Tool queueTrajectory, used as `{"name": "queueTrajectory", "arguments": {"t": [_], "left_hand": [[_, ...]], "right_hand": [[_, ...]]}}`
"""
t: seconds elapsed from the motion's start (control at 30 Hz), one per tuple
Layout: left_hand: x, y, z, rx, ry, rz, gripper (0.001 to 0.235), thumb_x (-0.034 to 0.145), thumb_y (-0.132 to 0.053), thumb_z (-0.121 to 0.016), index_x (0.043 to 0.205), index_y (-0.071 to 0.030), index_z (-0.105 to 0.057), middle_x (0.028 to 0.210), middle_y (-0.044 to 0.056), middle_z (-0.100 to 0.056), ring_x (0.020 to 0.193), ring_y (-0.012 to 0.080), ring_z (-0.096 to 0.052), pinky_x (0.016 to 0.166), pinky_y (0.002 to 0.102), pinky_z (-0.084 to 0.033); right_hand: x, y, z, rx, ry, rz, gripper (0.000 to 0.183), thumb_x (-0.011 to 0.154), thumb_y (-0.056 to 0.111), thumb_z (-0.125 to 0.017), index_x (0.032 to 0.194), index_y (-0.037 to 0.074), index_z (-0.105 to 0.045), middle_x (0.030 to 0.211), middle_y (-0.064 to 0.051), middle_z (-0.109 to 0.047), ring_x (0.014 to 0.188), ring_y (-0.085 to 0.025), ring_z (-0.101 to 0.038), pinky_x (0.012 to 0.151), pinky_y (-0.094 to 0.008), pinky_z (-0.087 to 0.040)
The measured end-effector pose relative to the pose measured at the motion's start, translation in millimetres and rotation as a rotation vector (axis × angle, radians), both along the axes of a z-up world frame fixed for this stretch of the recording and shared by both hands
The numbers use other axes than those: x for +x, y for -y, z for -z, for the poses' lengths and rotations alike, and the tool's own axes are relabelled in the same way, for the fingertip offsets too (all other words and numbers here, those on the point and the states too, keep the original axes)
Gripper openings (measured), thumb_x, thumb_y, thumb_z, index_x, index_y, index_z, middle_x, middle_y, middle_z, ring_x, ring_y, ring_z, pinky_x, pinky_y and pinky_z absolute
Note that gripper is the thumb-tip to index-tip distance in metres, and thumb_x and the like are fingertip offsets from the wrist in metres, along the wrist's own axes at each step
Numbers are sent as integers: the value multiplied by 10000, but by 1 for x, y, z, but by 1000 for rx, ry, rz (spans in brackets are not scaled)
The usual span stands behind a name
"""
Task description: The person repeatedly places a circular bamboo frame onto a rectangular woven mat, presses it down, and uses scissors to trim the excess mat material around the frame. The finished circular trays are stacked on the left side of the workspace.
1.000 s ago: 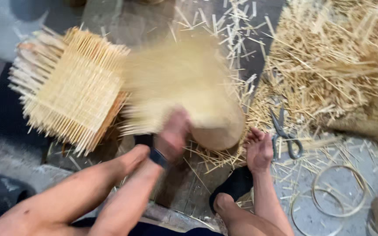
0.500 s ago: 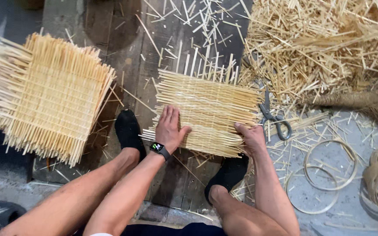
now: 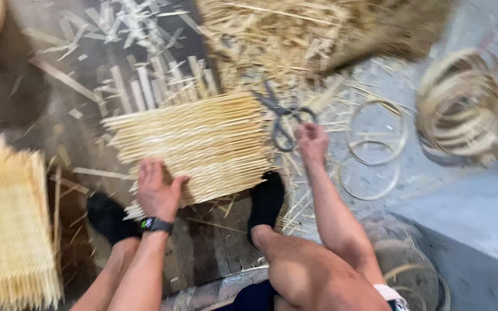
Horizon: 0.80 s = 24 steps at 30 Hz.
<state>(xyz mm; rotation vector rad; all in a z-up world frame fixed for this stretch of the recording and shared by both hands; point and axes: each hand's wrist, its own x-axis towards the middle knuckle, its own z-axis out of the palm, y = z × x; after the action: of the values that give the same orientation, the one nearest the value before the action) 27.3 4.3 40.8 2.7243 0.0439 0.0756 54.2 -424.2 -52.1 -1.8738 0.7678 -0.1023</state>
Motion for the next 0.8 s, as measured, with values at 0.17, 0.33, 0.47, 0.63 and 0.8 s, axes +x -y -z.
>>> {"name": "queueTrajectory", "arguments": {"t": [0.17,0.33,0.47,0.63,0.8], "left_hand": [[1,1,-13,24,-14,44,773,750,-377,-881,1304,90,-612,1424,336,-561,1359,490,-498,1152,495,-421],[7,13,-38,121,-47,47,804,746,-383,-861,1339,88,-592,1421,355,-554,1363,502,-464,1118,535,-407],[25,30,-70,55,117,165,827,798,-435,-830,1404,63,-568,1446,339,-542,1429,476,-432,1158,555,-377],[86,50,-128,-450,340,156,710,1007,-504,-768,1411,56,-600,1398,267,-635,1337,387,-610,1114,485,-504],[123,16,-183,-1444,-591,-32,467,949,-430,-717,1186,-27,-724,809,-6,-633,677,71,-527,583,235,-420]], "right_hand": [[-59,122,2,-947,-387,-58,398,727,226,-757,1087,70,-687,1175,-219,-581,1102,-421,-503,892,-540,-426],[-76,144,-26,-968,-351,-233,130,893,194,-699,999,118,-699,1031,-117,-676,1026,-332,-618,969,-512,-445],[-35,95,-134,-721,-34,-393,115,1019,128,-606,1104,113,-682,1066,-96,-674,952,-321,-638,874,-452,-494],[7,13,-311,-892,497,-1138,158,789,175,-753,939,223,-738,965,-13,-676,1009,-246,-574,938,-417,-433],[34,-57,-391,-1033,297,-1722,353,759,105,-731,1111,133,-716,928,-33,-668,990,-252,-617,900,-419,-501]]}}
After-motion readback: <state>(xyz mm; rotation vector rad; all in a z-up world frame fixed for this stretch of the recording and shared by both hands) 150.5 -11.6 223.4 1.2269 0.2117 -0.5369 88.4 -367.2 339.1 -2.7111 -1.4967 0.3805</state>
